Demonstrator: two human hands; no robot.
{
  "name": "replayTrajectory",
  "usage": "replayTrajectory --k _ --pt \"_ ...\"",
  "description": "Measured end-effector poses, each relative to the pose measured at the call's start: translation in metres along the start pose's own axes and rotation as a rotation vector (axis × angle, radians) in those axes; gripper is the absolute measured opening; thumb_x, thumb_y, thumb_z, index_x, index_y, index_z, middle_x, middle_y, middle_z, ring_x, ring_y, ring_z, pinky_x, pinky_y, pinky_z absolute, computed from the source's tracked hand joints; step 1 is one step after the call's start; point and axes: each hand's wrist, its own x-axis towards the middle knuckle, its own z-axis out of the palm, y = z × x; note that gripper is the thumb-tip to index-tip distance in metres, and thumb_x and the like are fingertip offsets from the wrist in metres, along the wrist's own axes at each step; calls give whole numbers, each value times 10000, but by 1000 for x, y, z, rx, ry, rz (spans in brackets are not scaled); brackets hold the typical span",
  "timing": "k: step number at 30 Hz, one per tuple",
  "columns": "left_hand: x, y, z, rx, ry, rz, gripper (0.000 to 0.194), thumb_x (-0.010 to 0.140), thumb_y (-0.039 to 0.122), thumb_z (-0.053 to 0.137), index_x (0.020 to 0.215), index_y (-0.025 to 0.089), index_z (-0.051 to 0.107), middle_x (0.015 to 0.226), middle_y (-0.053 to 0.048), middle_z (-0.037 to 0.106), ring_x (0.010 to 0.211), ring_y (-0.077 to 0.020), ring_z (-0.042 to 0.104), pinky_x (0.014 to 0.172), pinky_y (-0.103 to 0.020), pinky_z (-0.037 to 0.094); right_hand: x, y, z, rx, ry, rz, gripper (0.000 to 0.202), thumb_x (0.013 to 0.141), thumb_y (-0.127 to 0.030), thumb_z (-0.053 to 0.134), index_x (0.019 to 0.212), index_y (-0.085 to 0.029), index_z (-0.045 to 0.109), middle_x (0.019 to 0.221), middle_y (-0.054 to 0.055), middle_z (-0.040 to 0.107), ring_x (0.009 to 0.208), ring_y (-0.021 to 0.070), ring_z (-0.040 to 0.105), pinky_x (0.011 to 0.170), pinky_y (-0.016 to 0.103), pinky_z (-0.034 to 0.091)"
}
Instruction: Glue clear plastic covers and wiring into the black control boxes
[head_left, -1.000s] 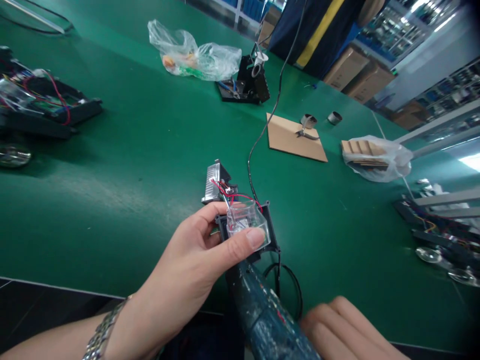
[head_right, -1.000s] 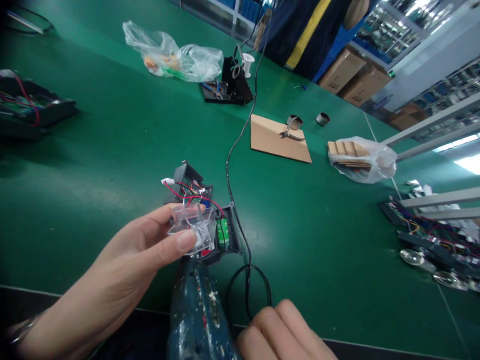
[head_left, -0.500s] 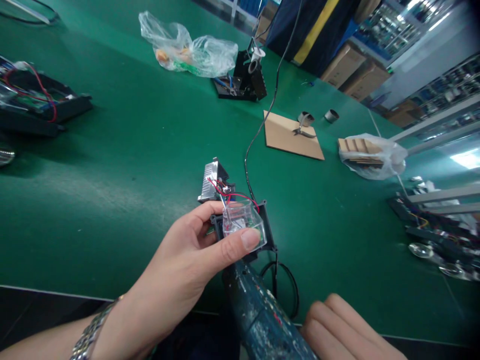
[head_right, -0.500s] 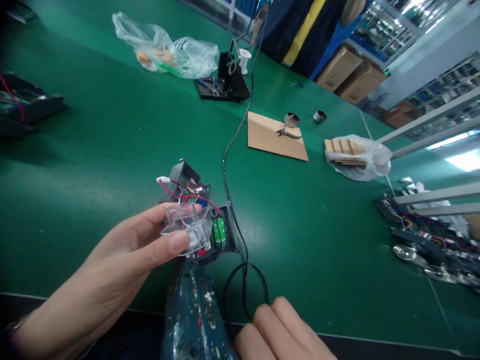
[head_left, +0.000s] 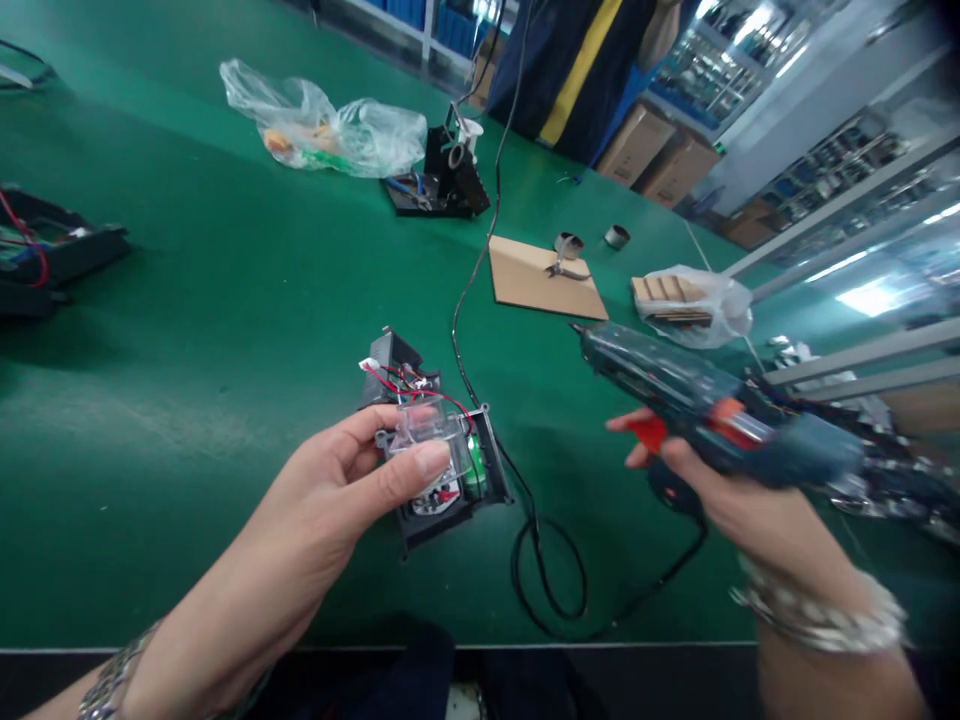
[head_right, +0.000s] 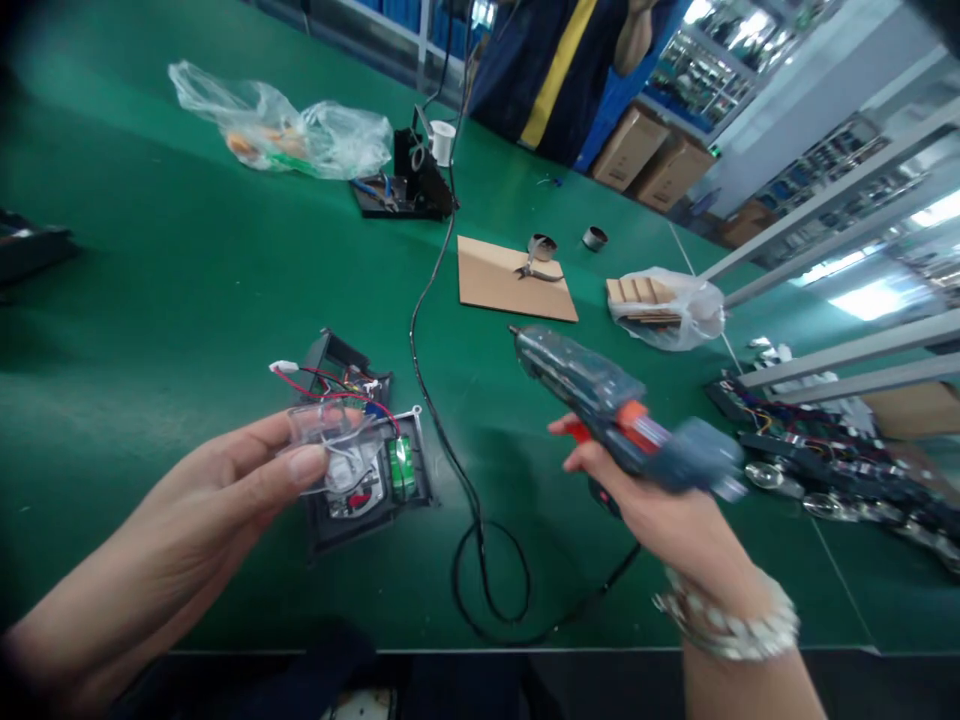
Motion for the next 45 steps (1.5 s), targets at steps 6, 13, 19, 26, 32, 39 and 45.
replayTrajectory --k 6,13,19,26,32,39,45 --pt "11 3 -4 76 -30 -1 507 808 502 863 1209 222 732 1180 -62 786 1060 -246 710 910 -306 526 112 37 57 -175 84 97 394 819 -477 845 1010 -161 710 932 97 719 876 268 674 791 397 546" --pt "11 11 -9 140 -105 16 478 784 431 893 1176 207 737 1167 -76 779 1031 -240 715 869 -302 557 169 45 84 -212 37 119 298 930 -403 764 1077 -158 681 1096 65 678 1040 249 645 951 460 529" --pt "17 8 -13 128 -136 -25 575 744 295 941 1241 227 659 1099 -32 780 933 -165 715 811 -245 574 122 -17 63 -8 91 -47 288 932 -274 726 1195 -162 695 1220 141 680 1118 281 614 986 446 483" --pt "19 -1 -23 170 -251 89 553 774 343 917 1210 218 601 1159 -75 763 1024 -232 740 900 -326 580 30 -125 72 342 -221 -387 235 923 -365 801 1100 -222 744 764 -37 618 711 138 558 659 282 421" --pt "1 -23 -32 432 -205 322 1066 624 276 1004 1485 312 378 1501 -107 585 1349 -303 609 1154 -412 477 26 -126 82 393 -309 -244 121 943 -285 777 1050 -239 745 769 -39 624 689 137 571 646 283 440" --pt "-2 -40 -29 501 -148 433 792 809 203 822 1384 249 279 1265 -127 713 1133 -250 737 978 -348 580 14 -123 82 324 -297 -408 156 967 -195 746 1120 -224 740 848 -14 637 768 141 594 710 285 461" --pt "-2 -37 -40 605 -102 527 792 750 261 870 1400 248 417 1352 -128 689 1148 -291 742 988 -374 600 0 -121 83 238 -242 -433 163 981 -227 747 1143 -232 727 848 -6 657 758 151 606 672 297 451"
